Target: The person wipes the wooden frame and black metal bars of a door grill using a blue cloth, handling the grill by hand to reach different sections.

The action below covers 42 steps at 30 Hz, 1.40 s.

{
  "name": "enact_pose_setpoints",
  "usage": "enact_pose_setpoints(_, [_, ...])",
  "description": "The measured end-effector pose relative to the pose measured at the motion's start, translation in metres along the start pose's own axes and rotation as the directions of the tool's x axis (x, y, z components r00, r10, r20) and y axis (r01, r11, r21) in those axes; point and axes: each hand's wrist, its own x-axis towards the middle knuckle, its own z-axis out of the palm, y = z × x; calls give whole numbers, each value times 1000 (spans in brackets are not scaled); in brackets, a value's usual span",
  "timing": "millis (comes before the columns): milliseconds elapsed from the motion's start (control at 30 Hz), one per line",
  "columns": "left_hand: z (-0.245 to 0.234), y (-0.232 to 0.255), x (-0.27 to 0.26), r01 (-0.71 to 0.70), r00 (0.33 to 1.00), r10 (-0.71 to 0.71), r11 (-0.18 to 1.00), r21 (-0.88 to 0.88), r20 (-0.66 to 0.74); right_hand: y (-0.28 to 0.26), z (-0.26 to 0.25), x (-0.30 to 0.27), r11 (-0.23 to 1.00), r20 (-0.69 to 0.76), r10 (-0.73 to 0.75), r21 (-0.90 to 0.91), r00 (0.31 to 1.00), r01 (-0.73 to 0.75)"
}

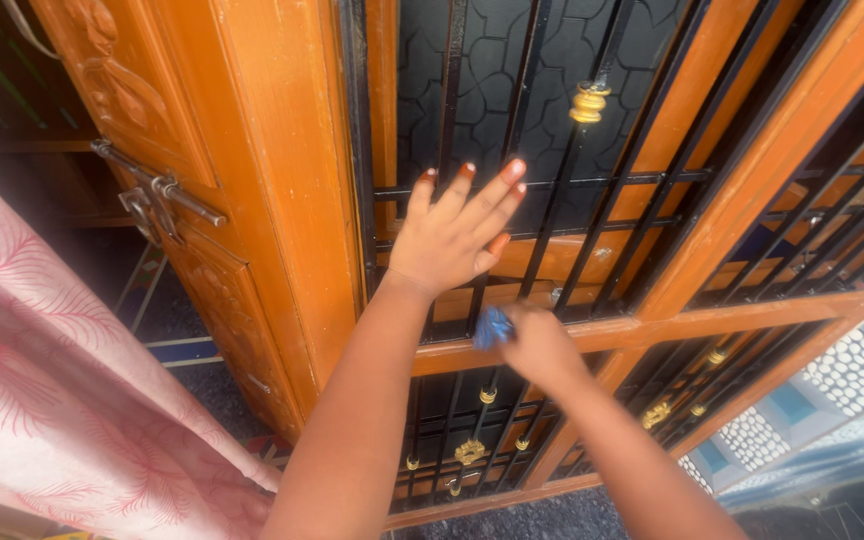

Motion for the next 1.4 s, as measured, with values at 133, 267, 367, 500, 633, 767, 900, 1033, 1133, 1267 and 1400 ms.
enact_pose_setpoints(133, [1, -1, 1, 0, 1000, 0, 1000, -8, -14, -6, 46, 5, 932, -73, -104, -356, 992, 72])
enact_pose_setpoints(267, [0, 0, -1, 2, 1000, -2, 1000, -2, -7, -2, 72, -14, 886, 9, -134, -448, 991, 124])
enact_pose_setpoints(367, [1, 0, 1, 1, 1000, -1, 1000, 2, -18, -4, 64, -21, 879, 161, -35, -465, 986, 107])
enact_pose_setpoints(500, [0, 0, 1, 2, 1000, -2, 1000, 21, -22, -7, 59, 2, 773, 238, -28, -610, 971, 172])
enact_pose_setpoints(633, [-1, -1, 1, -4, 1000, 4, 1000, 13, -18, 4, 60, 8, 853, 200, -85, -491, 976, 175])
enact_pose_setpoints(767, [-3, 0, 3, -1, 1000, 1, 1000, 21, -7, 22, 67, -21, 890, -1, -301, -359, 954, 280])
enact_pose_setpoints(900, [-2, 1, 1, 8, 1000, -8, 1000, 12, -19, 32, 70, -24, 869, -98, -385, -374, 918, 324])
enact_pose_setpoints(1033, [-2, 0, 1, 2, 1000, -2, 1000, 24, -1, 21, 69, 8, 891, -10, -294, -365, 956, 271])
enact_pose_setpoints(1133, [-3, 1, 1, 9, 1000, -9, 1000, 25, 5, 16, 63, 8, 913, 56, -230, -333, 972, 235])
enact_pose_setpoints(1267, [-3, 2, -1, 11, 999, -11, 1000, 23, 31, 24, 65, -23, 929, -125, -348, -178, 929, 324])
enact_pose_setpoints(1400, [-2, 1, 1, 9, 1000, -10, 1000, 19, 23, 28, 64, -24, 923, -104, -309, -271, 945, 272])
